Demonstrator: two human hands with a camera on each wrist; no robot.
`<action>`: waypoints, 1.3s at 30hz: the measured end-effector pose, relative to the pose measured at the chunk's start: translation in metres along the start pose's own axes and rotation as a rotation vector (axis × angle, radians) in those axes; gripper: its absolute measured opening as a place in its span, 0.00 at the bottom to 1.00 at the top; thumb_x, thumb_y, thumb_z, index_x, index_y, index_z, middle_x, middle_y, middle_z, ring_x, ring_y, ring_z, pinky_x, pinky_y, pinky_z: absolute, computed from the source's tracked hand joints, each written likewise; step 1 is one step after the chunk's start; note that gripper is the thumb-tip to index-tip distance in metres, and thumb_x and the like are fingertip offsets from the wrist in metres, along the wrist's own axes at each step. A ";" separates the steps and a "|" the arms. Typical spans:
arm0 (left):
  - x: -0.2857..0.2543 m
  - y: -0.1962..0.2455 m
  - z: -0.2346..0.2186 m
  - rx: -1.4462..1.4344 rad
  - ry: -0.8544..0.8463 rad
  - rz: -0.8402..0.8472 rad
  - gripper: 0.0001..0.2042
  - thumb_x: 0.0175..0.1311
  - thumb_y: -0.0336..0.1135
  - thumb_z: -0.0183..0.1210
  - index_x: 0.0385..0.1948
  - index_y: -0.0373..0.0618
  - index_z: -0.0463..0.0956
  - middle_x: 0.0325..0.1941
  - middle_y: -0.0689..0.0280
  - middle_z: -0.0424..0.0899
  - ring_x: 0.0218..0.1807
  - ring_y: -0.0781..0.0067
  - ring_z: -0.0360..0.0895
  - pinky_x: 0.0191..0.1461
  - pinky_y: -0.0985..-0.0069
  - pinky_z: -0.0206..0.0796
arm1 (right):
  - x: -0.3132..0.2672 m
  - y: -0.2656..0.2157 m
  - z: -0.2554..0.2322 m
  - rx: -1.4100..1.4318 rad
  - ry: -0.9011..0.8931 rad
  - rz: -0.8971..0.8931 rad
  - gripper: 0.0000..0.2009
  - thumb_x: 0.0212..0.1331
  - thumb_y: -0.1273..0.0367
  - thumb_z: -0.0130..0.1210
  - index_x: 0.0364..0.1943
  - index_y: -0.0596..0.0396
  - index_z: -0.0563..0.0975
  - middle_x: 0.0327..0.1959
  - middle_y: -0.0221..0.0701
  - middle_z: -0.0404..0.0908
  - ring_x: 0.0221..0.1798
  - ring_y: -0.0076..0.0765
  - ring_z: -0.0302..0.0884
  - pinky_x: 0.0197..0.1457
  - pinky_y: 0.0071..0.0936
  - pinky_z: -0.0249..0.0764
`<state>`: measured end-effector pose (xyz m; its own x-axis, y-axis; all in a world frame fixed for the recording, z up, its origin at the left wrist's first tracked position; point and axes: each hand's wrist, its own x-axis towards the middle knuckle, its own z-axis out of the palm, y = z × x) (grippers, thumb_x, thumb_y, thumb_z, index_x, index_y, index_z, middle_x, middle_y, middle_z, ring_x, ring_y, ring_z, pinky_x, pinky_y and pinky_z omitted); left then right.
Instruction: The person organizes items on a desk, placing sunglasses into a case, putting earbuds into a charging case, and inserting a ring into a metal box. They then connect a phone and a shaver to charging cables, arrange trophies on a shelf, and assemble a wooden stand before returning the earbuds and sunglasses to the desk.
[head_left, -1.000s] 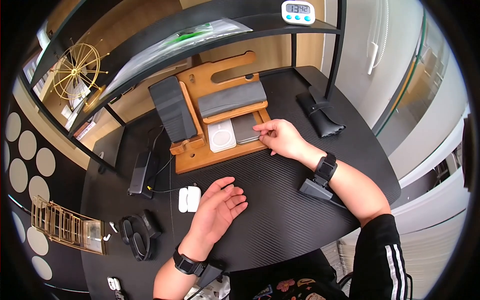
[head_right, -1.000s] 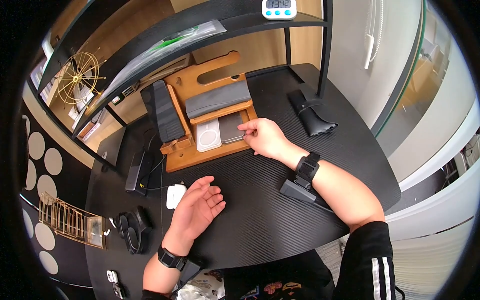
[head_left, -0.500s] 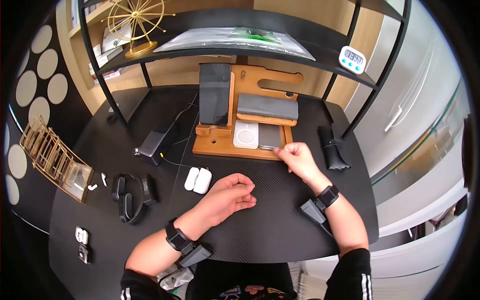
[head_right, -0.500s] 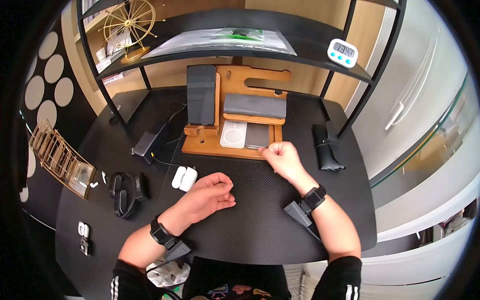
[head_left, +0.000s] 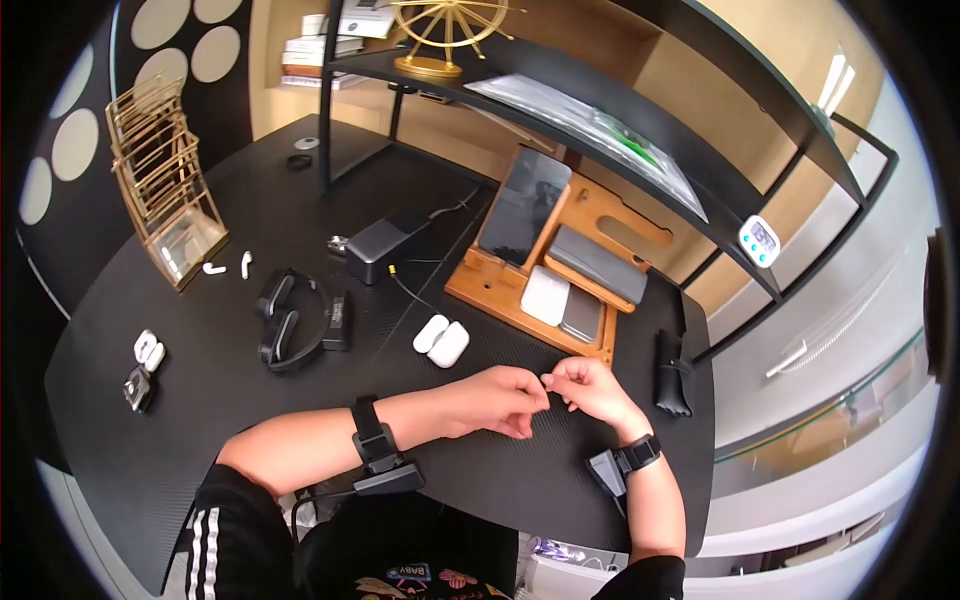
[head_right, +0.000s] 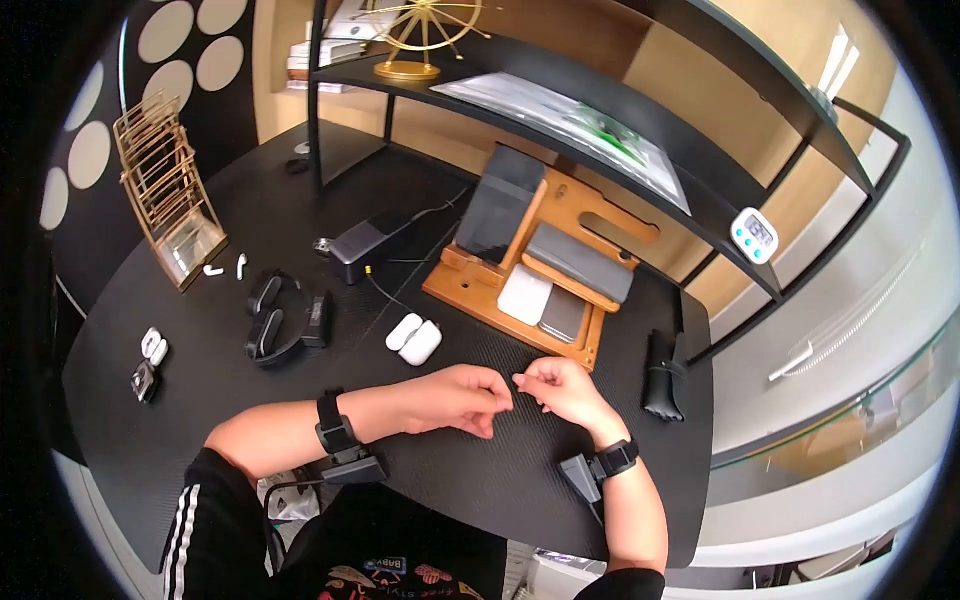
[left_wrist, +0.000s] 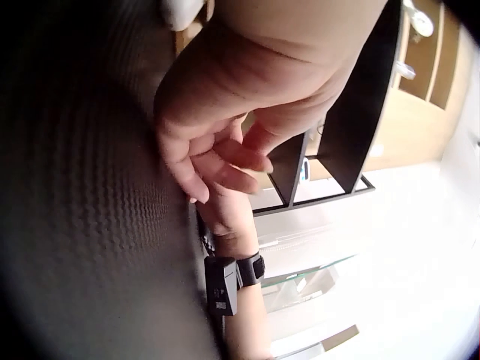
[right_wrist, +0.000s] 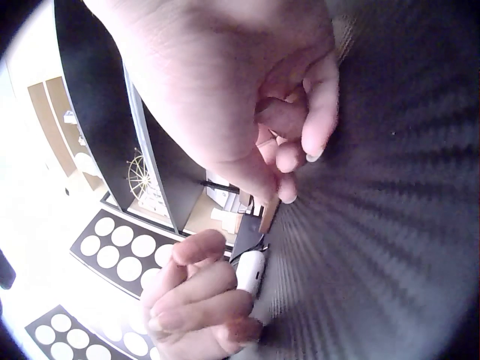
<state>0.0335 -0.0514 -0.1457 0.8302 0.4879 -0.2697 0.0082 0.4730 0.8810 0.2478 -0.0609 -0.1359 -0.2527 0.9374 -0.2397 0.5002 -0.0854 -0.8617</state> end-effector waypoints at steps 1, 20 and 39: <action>-0.007 0.002 0.000 0.025 -0.061 0.018 0.08 0.65 0.34 0.52 0.40 0.41 0.70 0.33 0.70 0.74 0.34 0.82 0.76 0.46 0.78 0.72 | 0.001 0.001 -0.001 -0.012 -0.003 0.000 0.10 0.60 0.63 0.56 0.26 0.53 0.76 0.18 0.16 0.71 0.20 0.10 0.65 0.22 0.12 0.63; -0.121 0.048 -0.071 0.722 0.472 0.421 0.10 0.60 0.27 0.56 0.42 0.39 0.71 0.35 0.67 0.77 0.38 0.80 0.74 0.43 0.82 0.67 | 0.003 0.005 -0.006 0.081 0.003 0.000 0.05 0.60 0.68 0.53 0.34 0.55 0.77 0.24 0.18 0.73 0.24 0.11 0.68 0.25 0.13 0.71; -0.102 0.004 -0.056 1.529 0.208 0.299 0.37 0.60 0.46 0.55 0.66 0.37 0.45 0.71 0.44 0.43 0.72 0.43 0.42 0.72 0.51 0.36 | 0.006 -0.015 0.007 -0.050 0.003 0.026 0.14 0.61 0.64 0.54 0.48 0.53 0.72 0.24 0.18 0.73 0.28 0.12 0.71 0.26 0.13 0.69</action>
<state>-0.0826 -0.0587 -0.1367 0.8178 0.5736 0.0461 0.5055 -0.7544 0.4188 0.2332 -0.0569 -0.1279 -0.2363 0.9363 -0.2600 0.5477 -0.0927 -0.8315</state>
